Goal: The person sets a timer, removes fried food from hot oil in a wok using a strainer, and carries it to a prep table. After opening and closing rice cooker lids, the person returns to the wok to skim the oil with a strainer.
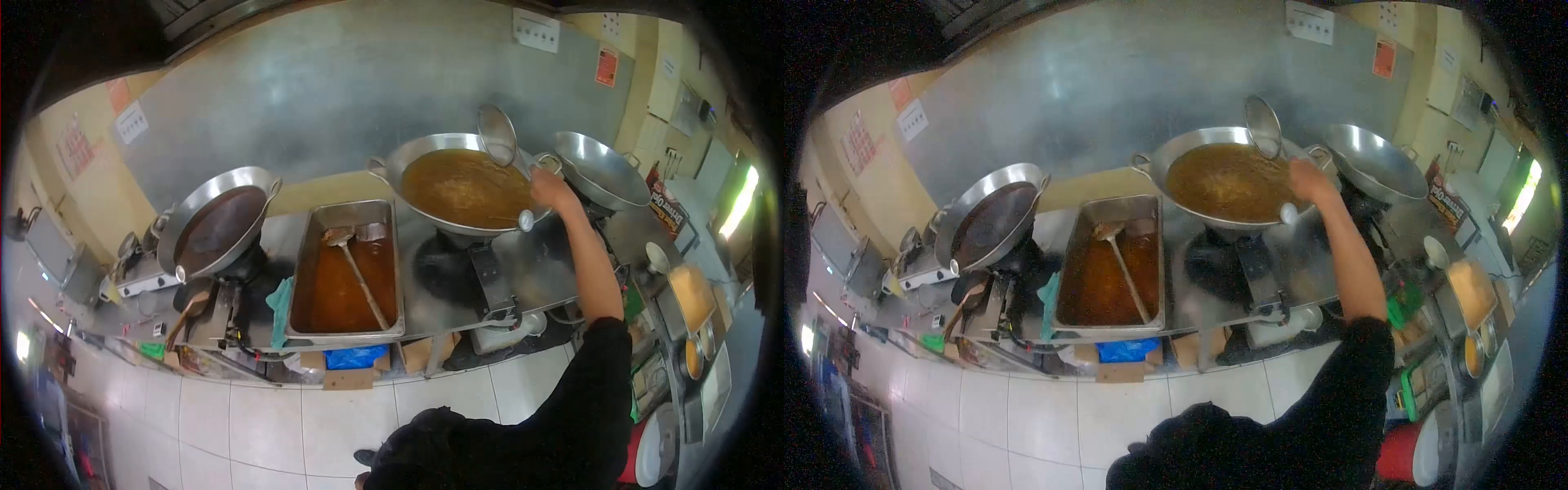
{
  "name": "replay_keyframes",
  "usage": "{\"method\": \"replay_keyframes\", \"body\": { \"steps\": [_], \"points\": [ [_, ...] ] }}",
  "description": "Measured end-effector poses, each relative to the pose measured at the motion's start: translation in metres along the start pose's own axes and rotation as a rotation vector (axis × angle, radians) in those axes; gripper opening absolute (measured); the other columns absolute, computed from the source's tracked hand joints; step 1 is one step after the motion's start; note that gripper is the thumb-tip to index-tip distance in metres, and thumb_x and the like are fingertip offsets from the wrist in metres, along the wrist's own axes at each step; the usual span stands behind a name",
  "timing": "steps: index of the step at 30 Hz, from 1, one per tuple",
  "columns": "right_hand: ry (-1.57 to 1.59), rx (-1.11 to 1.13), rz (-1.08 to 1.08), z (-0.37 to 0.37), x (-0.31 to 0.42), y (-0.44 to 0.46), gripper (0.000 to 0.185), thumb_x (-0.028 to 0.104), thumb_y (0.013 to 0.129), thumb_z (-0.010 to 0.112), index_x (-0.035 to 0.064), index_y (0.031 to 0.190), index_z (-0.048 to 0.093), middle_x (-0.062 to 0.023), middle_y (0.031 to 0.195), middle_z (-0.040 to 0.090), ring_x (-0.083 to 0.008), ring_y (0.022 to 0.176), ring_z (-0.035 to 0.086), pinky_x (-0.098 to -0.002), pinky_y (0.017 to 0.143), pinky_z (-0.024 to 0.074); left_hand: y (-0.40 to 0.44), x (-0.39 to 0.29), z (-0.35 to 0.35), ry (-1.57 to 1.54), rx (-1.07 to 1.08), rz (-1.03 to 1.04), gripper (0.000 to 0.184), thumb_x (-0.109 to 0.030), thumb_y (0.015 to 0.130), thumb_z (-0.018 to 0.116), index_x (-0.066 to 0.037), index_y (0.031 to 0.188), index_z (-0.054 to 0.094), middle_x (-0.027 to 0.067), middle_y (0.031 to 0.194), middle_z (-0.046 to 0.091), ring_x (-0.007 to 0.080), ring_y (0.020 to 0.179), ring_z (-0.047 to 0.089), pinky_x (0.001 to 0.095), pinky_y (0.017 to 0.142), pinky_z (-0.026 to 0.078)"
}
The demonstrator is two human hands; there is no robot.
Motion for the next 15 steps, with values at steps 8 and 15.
{"method": "replay_keyframes", "body": {
  "steps": [8, 15],
  "points": [
    [-0.003, 0.426, 0.134, 0.05, -0.024, 0.026, 0.015, 0.009, 0.065, 0.057, -0.0043, 0.069, 0.063, -0.0229, 0.078, 0.063, -0.0329, 0.074, 0.063, -0.0425, 0.063, 0.0483, 0.017, -0.003, -0.002, -0.023, 0.005, 0.042, 0.022, -0.023, 0.079, 0.048, -0.006, 0.069, 0.057, 0.0159, 0.073, 0.059, 0.0329, 0.075, 0.059, 0.0459, 0.066, 0.047],
    [0.666, 0.497, 0.169, 0.097, -0.013, 0.034, 0.011, -0.002, 0.076, 0.043, -0.0037, 0.068, 0.05, -0.0144, 0.061, 0.055, -0.0149, 0.044, 0.049, -0.0252, 0.036, 0.0347, 0.016, -0.001, -0.004, -0.032, 0.009, 0.038, 0.021, -0.023, 0.08, 0.048, -0.006, 0.071, 0.057, 0.0159, 0.074, 0.059, 0.0328, 0.076, 0.058, 0.0457, 0.067, 0.046]
  ]
}}
Point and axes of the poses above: each hand's wrist, its own y-axis towards the middle knuckle, its own z-axis out of the palm, x = y × z, the point moved 6 cm from there along y, towards the middle knuckle
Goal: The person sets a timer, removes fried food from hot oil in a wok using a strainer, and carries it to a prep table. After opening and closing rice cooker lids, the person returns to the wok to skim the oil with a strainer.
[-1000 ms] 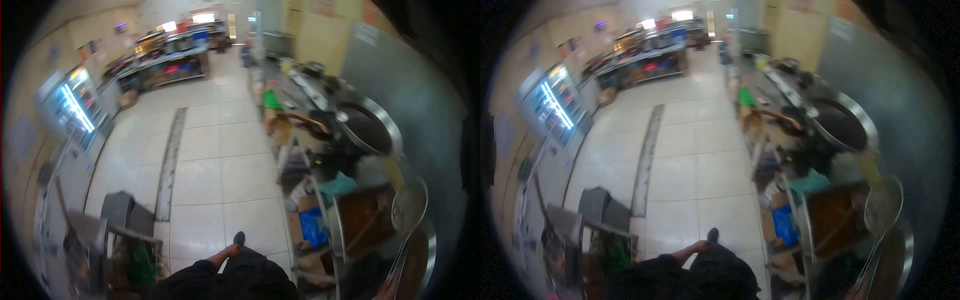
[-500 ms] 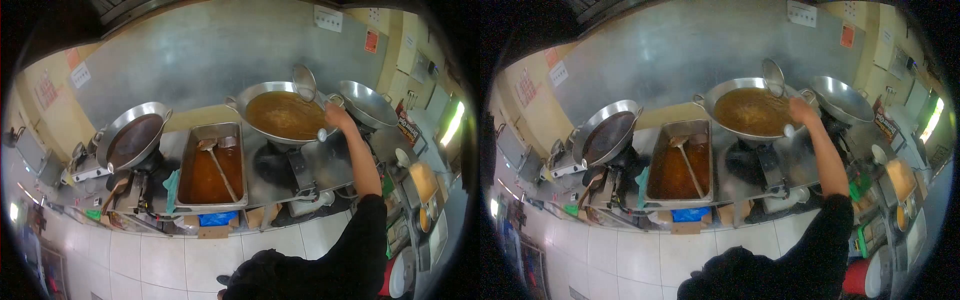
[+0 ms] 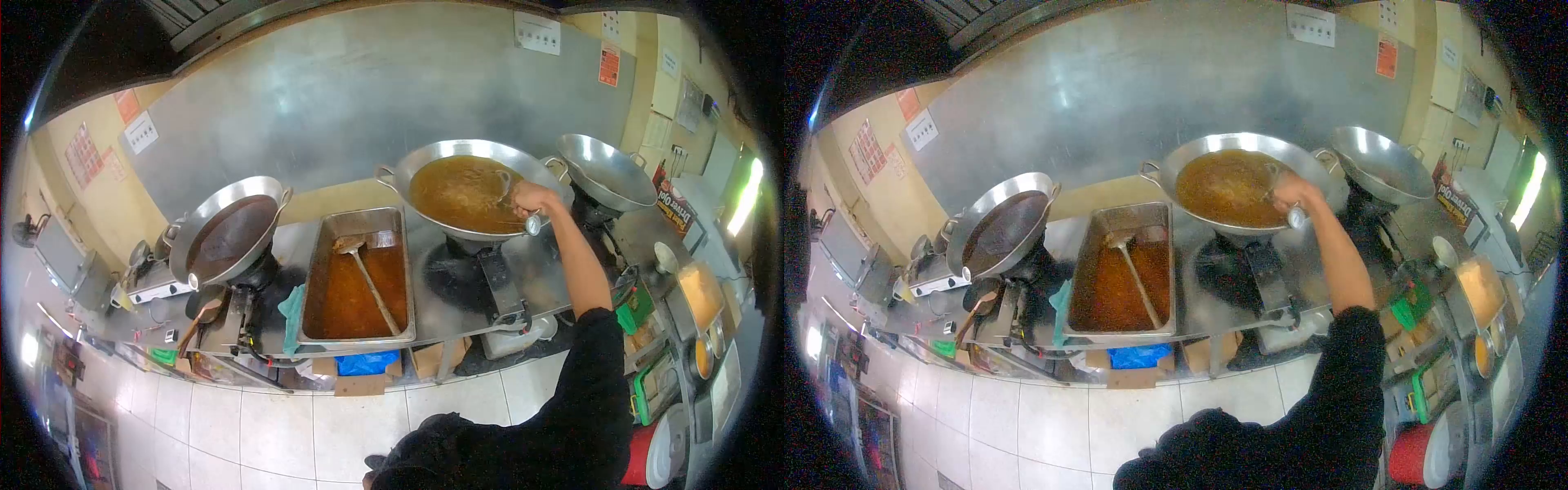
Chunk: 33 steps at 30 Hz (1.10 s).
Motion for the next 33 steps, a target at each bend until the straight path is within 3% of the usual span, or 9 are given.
{"method": "replay_keyframes", "body": {
  "steps": [7, 10, 14, 17, 19, 20, 26, 31, 33],
  "points": [
    [0.466, 0.122, -0.014, 0.044, 0.026, -0.026, 0.01, -0.001, 0.084, 0.041, -0.0017, 0.076, 0.047, -0.0075, 0.064, 0.049, -0.0062, 0.046, 0.04, -0.0211, 0.036, 0.0299, -0.002, 0.003, -0.002, -0.009, -0.004, 0.001, 0.021, -0.023, 0.08, 0.048, -0.006, 0.074, 0.057, 0.0159, 0.076, 0.059, 0.0328, 0.076, 0.058, 0.0455, 0.067, 0.046],
    [0.3, 0.13, -0.098, 0.053, 0.04, -0.048, 0.012, 0.002, 0.086, 0.04, -0.0009, 0.077, 0.048, -0.0053, 0.063, 0.048, -0.0058, 0.047, 0.038, -0.0207, 0.037, 0.0299, -0.003, 0.002, -0.001, -0.016, -0.013, -0.001, 0.021, -0.023, 0.081, 0.048, -0.005, 0.075, 0.057, 0.0159, 0.076, 0.059, 0.0327, 0.077, 0.058, 0.0454, 0.068, 0.045],
    [0.39, 0.087, -0.078, 0.06, 0.048, -0.077, 0.014, 0.005, 0.088, 0.041, -0.0004, 0.079, 0.049, -0.0048, 0.063, 0.048, -0.0059, 0.046, 0.039, -0.0207, 0.038, 0.03, -0.009, 0.004, 0.001, -0.021, -0.021, 0.002, 0.02, -0.023, 0.081, 0.048, -0.005, 0.076, 0.057, 0.0159, 0.077, 0.059, 0.0327, 0.077, 0.057, 0.0453, 0.068, 0.045],
    [0.292, -0.051, -0.06, 0.059, 0.036, -0.081, 0.018, 0.009, 0.078, 0.047, 0.0021, 0.062, 0.052, -0.0057, 0.052, 0.05, -0.0117, 0.044, 0.046, -0.0263, 0.04, 0.0316, -0.012, 0.002, 0.003, -0.022, -0.027, 0.009, 0.02, -0.023, 0.081, 0.048, -0.005, 0.078, 0.057, 0.0159, 0.078, 0.059, 0.0327, 0.078, 0.057, 0.0452, 0.068, 0.045],
    [0.226, -0.049, -0.05, 0.06, 0.053, -0.099, 0.016, 0.009, 0.089, 0.044, -0.0002, 0.079, 0.051, -0.0045, 0.063, 0.049, -0.0065, 0.046, 0.04, -0.0207, 0.038, 0.0296, -0.013, 0.001, 0.003, -0.021, -0.031, 0.018, 0.02, -0.023, 0.082, 0.048, -0.005, 0.078, 0.057, 0.0159, 0.078, 0.059, 0.0326, 0.078, 0.057, 0.0452, 0.068, 0.045],
    [0.226, -0.051, -0.054, 0.058, 0.054, -0.104, 0.016, 0.009, 0.089, 0.044, -0.0002, 0.079, 0.051, -0.0045, 0.063, 0.049, -0.0065, 0.046, 0.04, -0.0207, 0.038, 0.0296, -0.013, 0.001, 0.004, -0.018, -0.033, 0.02, 0.02, -0.023, 0.082, 0.048, -0.005, 0.079, 0.057, 0.0159, 0.078, 0.059, 0.0326, 0.078, 0.057, 0.0452, 0.069, 0.045],
    [0.487, 0.08, -0.053, 0.058, 0.042, -0.113, 0.013, 0.008, 0.089, 0.047, -0.0006, 0.079, 0.05, -0.0033, 0.064, 0.048, -0.0051, 0.046, 0.037, -0.0196, 0.039, 0.0286, -0.01, -0.001, 0.004, -0.008, -0.045, 0.027, 0.02, -0.023, 0.082, 0.049, -0.005, 0.081, 0.058, 0.0159, 0.08, 0.059, 0.0326, 0.079, 0.056, 0.045, 0.069, 0.044],
    [0.729, 0.09, -0.038, 0.06, 0.032, -0.12, 0.012, 0.006, 0.089, 0.047, -0.0038, 0.095, 0.051, -0.0049, 0.069, 0.049, -0.0042, 0.047, 0.037, -0.0185, 0.039, 0.0287, -0.013, 0.0, 0.004, 0.0, -0.04, 0.035, 0.02, -0.023, 0.083, 0.049, -0.005, 0.083, 0.058, 0.016, 0.081, 0.059, 0.0325, 0.079, 0.056, 0.0449, 0.07, 0.044],
    [0.685, 0.044, -0.051, 0.062, 0.042, -0.127, 0.011, 0.007, 0.088, 0.045, -0.0016, 0.084, 0.05, -0.0048, 0.066, 0.05, -0.0057, 0.045, 0.038, -0.0202, 0.039, 0.0296, -0.014, 0.0, 0.005, 0.003, -0.04, 0.036, 0.02, -0.023, 0.083, 0.049, -0.005, 0.083, 0.058, 0.016, 0.081, 0.059, 0.0325, 0.079, 0.056, 0.0448, 0.07, 0.044]
  ]
}}
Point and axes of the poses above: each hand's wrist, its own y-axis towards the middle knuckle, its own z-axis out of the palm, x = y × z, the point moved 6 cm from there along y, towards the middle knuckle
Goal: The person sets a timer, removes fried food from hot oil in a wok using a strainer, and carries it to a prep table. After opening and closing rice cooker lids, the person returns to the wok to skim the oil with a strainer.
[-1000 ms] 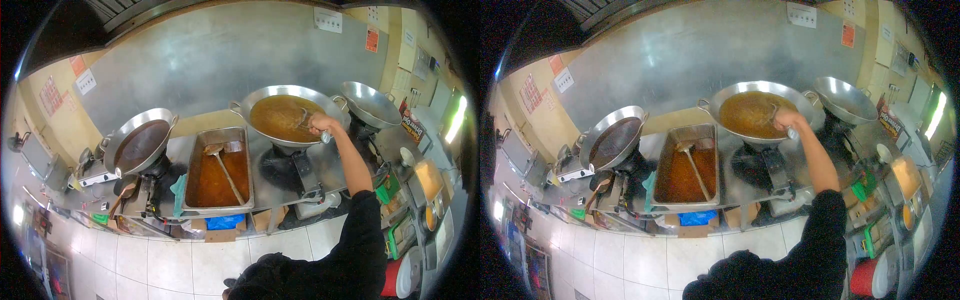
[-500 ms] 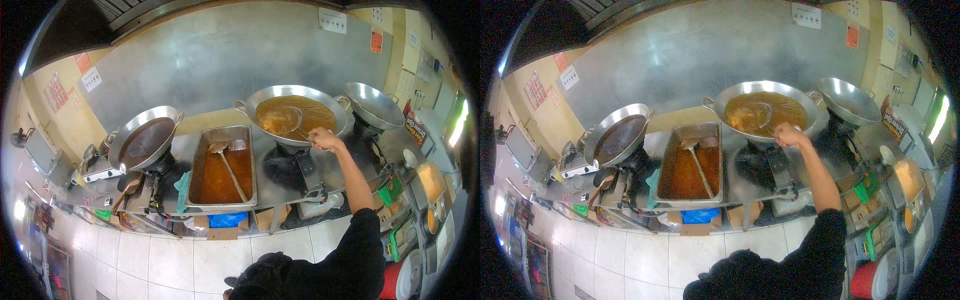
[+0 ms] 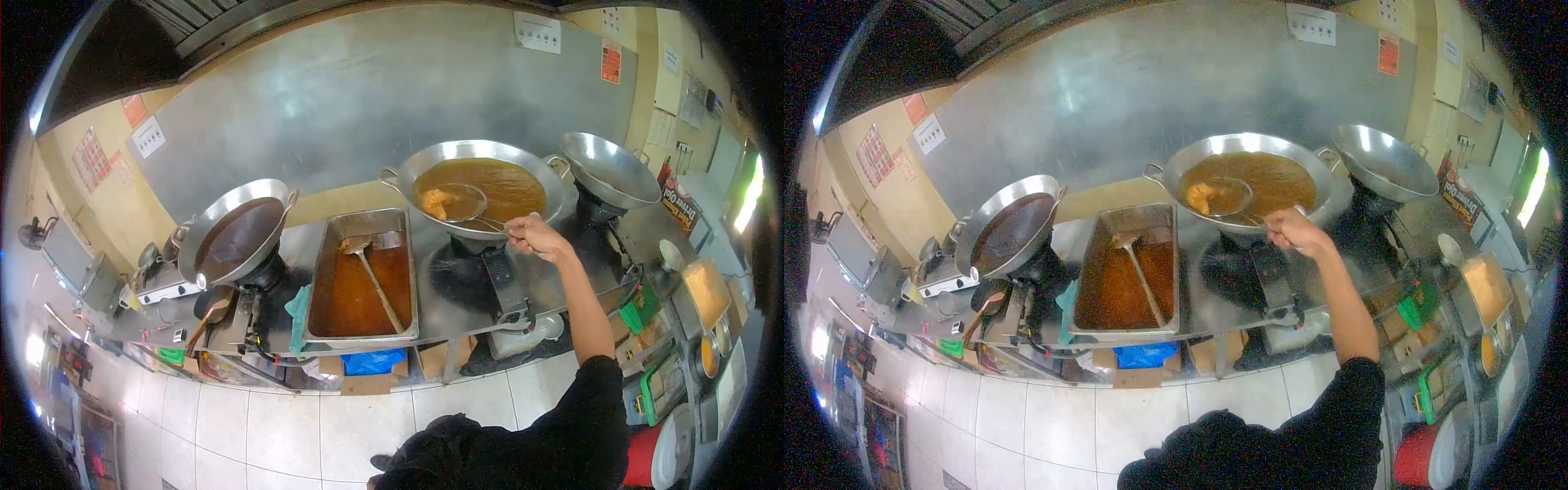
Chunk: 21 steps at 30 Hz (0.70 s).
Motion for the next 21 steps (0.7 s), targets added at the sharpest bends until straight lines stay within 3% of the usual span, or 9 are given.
{"method": "replay_keyframes", "body": {
  "steps": [1, 5, 8, 10, 11, 13, 14, 16, 21],
  "points": [
    [-0.048, -0.036, -0.029, 0.004, 0.005, -0.001, 0.016, 0.008, 0.087, 0.043, 0.0007, 0.074, 0.049, -0.0047, 0.063, 0.05, -0.0072, 0.044, 0.039, -0.0219, 0.039, 0.0305, 0.001, 0.001, -0.001, -0.002, -0.001, 0.002, 0.02, -0.023, 0.083, 0.049, -0.005, 0.084, 0.058, 0.016, 0.081, 0.059, 0.0325, 0.079, 0.056, 0.0448, 0.07, 0.044],
    [-0.157, -0.065, -0.054, 0.01, -0.003, 0.015, 0.016, 0.01, 0.086, 0.044, 0.0007, 0.075, 0.049, -0.0057, 0.062, 0.051, -0.0092, 0.044, 0.043, -0.0236, 0.039, 0.0336, -0.004, 0.0, -0.002, -0.003, -0.014, 0.01, 0.02, -0.023, 0.083, 0.049, -0.005, 0.085, 0.058, 0.016, 0.082, 0.059, 0.0324, 0.08, 0.056, 0.0447, 0.07, 0.043],
    [-0.422, -0.116, -0.122, 0.018, 0.005, 0.03, 0.015, 0.011, 0.085, 0.044, -0.0008, 0.078, 0.051, -0.0118, 0.063, 0.054, -0.0161, 0.045, 0.05, -0.0299, 0.04, 0.0383, -0.003, 0.001, 0.0, -0.001, -0.018, 0.003, 0.021, -0.023, 0.084, 0.049, -0.005, 0.086, 0.058, 0.016, 0.082, 0.059, 0.0324, 0.08, 0.055, 0.0446, 0.071, 0.043],
    [-0.792, -0.119, -0.063, 0.029, 0.014, 0.034, 0.02, 0.004, 0.083, 0.044, -0.0051, 0.099, 0.051, -0.0195, 0.078, 0.058, -0.0223, 0.058, 0.058, -0.0335, 0.048, 0.0447, -0.004, 0.001, 0.001, -0.001, -0.026, 0.007, 0.021, -0.023, 0.084, 0.049, -0.005, 0.087, 0.058, 0.016, 0.083, 0.059, 0.0324, 0.08, 0.055, 0.0445, 0.071, 0.043],
    [-0.793, -0.113, -0.068, 0.03, 0.01, 0.04, 0.02, 0.004, 0.083, 0.044, -0.0051, 0.099, 0.051, -0.0195, 0.078, 0.058, -0.0223, 0.058, 0.058, -0.0335, 0.048, 0.0447, -0.007, -0.001, 0.0, -0.002, -0.03, 0.001, 0.021, -0.023, 0.084, 0.049, -0.005, 0.087, 0.058, 0.016, 0.083, 0.059, 0.0324, 0.08, 0.055, 0.0445, 0.071, 0.043],
    [-1.073, -0.276, -0.281, 0.032, 0.014, 0.052, 0.022, 0.001, 0.078, 0.044, -0.0057, 0.098, 0.05, -0.0287, 0.089, 0.058, -0.0378, 0.081, 0.06, -0.0434, 0.067, 0.0469, -0.008, 0.0, 0.001, -0.008, -0.039, 0.001, 0.021, -0.023, 0.084, 0.049, -0.005, 0.088, 0.058, 0.016, 0.083, 0.059, 0.0323, 0.081, 0.055, 0.0445, 0.071, 0.043],
    [-1.077, -0.27, -0.289, 0.037, 0.019, 0.051, 0.022, 0.001, 0.078, 0.044, -0.0057, 0.098, 0.05, -0.0287, 0.089, 0.058, -0.0378, 0.081, 0.06, -0.0434, 0.067, 0.0469, -0.009, 0.0, 0.002, -0.011, -0.044, -0.002, 0.021, -0.023, 0.084, 0.049, -0.005, 0.088, 0.058, 0.016, 0.084, 0.059, 0.0323, 0.081, 0.055, 0.0444, 0.071, 0.043],
    [-1.061, -0.308, -0.245, 0.044, 0.028, 0.049, 0.023, 0.0, 0.075, 0.045, -0.0052, 0.097, 0.051, -0.0314, 0.095, 0.056, -0.0436, 0.097, 0.053, -0.0484, 0.079, 0.0415, -0.013, 0.001, 0.004, -0.019, -0.054, -0.004, 0.021, -0.023, 0.084, 0.049, -0.005, 0.089, 0.058, 0.016, 0.084, 0.059, 0.0323, 0.081, 0.055, 0.0444, 0.071, 0.043],
    [-1.017, -0.346, -0.323, 0.034, 0.038, 0.055, 0.022, 0.003, 0.075, 0.048, -0.0069, 0.094, 0.052, -0.0307, 0.09, 0.057, -0.0441, 0.09, 0.055, -0.0497, 0.079, 0.0427, -0.025, 0.003, 0.013, -0.031, -0.08, 0.003, 0.021, -0.023, 0.085, 0.049, -0.005, 0.091, 0.058, 0.016, 0.085, 0.059, 0.0323, 0.082, 0.054, 0.0442, 0.072, 0.042]
  ]
}}
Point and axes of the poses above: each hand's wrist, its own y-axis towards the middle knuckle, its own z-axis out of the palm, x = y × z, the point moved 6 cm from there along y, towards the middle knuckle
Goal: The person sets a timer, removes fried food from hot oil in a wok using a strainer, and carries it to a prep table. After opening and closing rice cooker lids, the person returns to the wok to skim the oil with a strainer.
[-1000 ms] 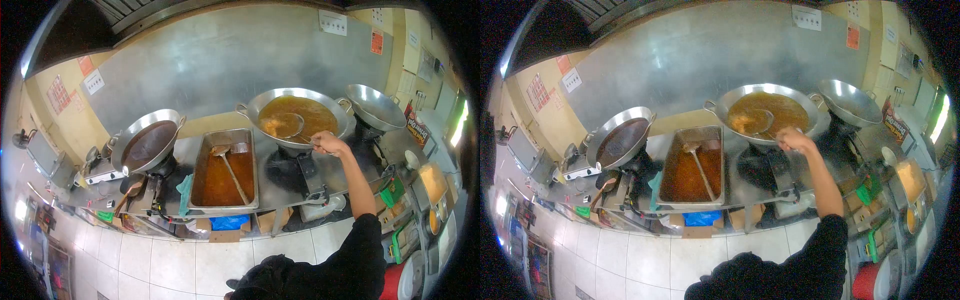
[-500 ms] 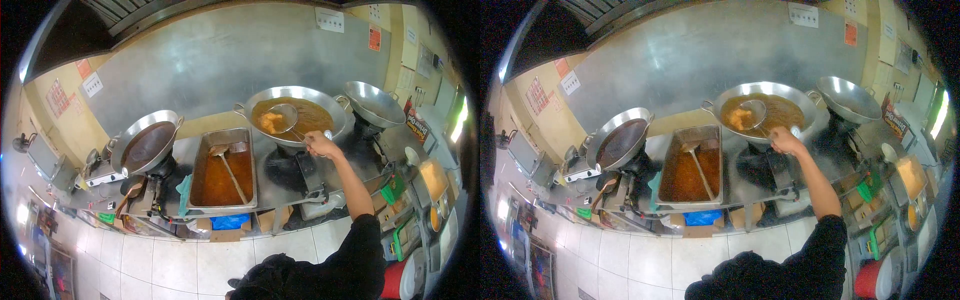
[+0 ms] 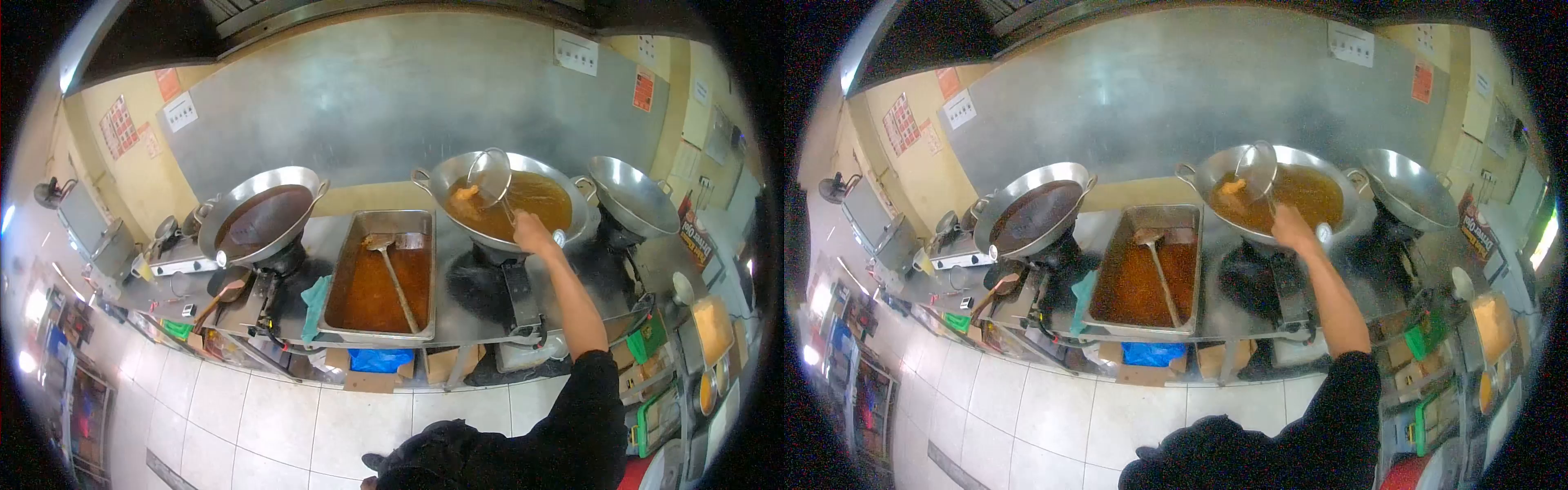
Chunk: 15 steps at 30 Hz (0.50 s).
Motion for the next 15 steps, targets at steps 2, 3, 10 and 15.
{"method": "replay_keyframes", "body": {
  "steps": [2, 3, 10, 15],
  "points": [
    [0.037, -0.018, 0.012, -0.007, -0.004, 0.001, 0.021, 0.003, 0.075, 0.048, -0.0066, 0.093, 0.053, -0.0307, 0.088, 0.058, -0.044, 0.09, 0.055, -0.0497, 0.079, 0.0427, -0.009, 0.001, 0.0, 0.016, 0.004, 0.016, 0.022, -0.023, 0.085, 0.049, -0.005, 0.092, 0.058, 0.016, 0.085, 0.059, 0.0322, 0.082, 0.054, 0.0442, 0.072, 0.042],
    [0.096, -0.014, 0.03, -0.009, -0.009, 0.002, 0.02, 0.004, 0.074, 0.049, -0.0063, 0.091, 0.054, -0.0294, 0.083, 0.058, -0.042, 0.084, 0.057, -0.0477, 0.074, 0.0443, -0.012, 0.003, 0.002, 0.009, -0.003, 0.033, 0.022, -0.023, 0.085, 0.049, -0.005, 0.092, 0.058, 0.016, 0.086, 0.059, 0.0322, 0.082, 0.054, 0.0442, 0.072, 0.042],
    [0.478, 0.056, 0.246, -0.018, -0.054, -0.003, 0.017, 0.006, 0.07, 0.054, -0.0045, 0.083, 0.057, -0.0184, 0.063, 0.06, -0.0291, 0.05, 0.059, -0.0374, 0.053, 0.0463, -0.005, 0.013, 0.003, 0.01, -0.101, 0.184, 0.018, -0.018, 0.084, 0.048, -0.005, 0.085, 0.059, 0.0139, 0.084, 0.059, 0.0324, 0.081, 0.054, 0.0423, 0.07, 0.043],
    [0.013, -0.078, 0.095, -0.036, -0.111, 0.005, 0.025, -0.001, 0.078, 0.047, -0.0058, 0.101, 0.053, -0.0213, 0.07, 0.059, -0.0265, 0.053, 0.059, -0.0353, 0.046, 0.0449, 0.006, 0.0, -0.005, 0.05, -0.064, 0.145, 0.019, -0.019, 0.084, 0.047, -0.004, 0.084, 0.06, 0.0136, 0.083, 0.06, 0.0315, 0.079, 0.055, 0.0413, 0.068, 0.044]
  ]
}}
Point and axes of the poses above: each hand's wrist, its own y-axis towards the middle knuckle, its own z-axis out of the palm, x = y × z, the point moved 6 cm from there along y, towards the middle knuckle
